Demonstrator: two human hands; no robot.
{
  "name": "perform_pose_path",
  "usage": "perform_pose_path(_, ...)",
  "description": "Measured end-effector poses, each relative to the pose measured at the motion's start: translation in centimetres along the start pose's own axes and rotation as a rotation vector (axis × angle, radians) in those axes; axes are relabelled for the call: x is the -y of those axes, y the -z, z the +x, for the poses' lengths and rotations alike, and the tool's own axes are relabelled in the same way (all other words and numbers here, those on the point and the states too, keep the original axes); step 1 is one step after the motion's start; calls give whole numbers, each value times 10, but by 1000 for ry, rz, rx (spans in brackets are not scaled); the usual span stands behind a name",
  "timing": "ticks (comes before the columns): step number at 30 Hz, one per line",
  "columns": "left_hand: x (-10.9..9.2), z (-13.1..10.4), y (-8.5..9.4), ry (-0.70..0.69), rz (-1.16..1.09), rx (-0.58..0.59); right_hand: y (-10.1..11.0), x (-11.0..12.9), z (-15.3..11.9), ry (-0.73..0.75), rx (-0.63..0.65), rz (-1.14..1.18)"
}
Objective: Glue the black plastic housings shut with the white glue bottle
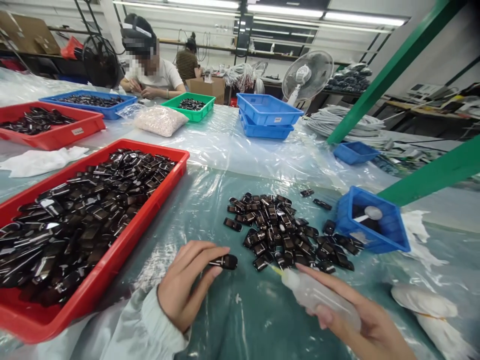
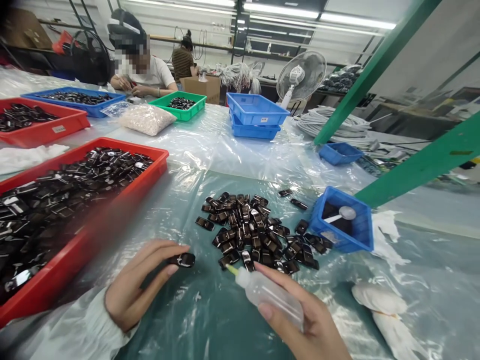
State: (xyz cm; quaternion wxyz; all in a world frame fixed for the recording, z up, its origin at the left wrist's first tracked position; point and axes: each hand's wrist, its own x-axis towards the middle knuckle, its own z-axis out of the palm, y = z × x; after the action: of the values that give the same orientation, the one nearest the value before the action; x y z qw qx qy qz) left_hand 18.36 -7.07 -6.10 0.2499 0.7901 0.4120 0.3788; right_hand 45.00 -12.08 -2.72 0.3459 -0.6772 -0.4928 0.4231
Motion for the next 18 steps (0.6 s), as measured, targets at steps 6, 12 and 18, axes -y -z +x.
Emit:
perform_pose_path(6, 6, 2, -6, 144, -107, -35, -25, 6, 8, 102, 72, 72)
perform_pose_path(12, 4, -2, -12, 197, -143, -38, -47, 7, 19, 290, 28, -106)
perform_pose_path(18, 0, -3, -12, 176, -154, -82, -52, -9, -1, 779, -153, -388)
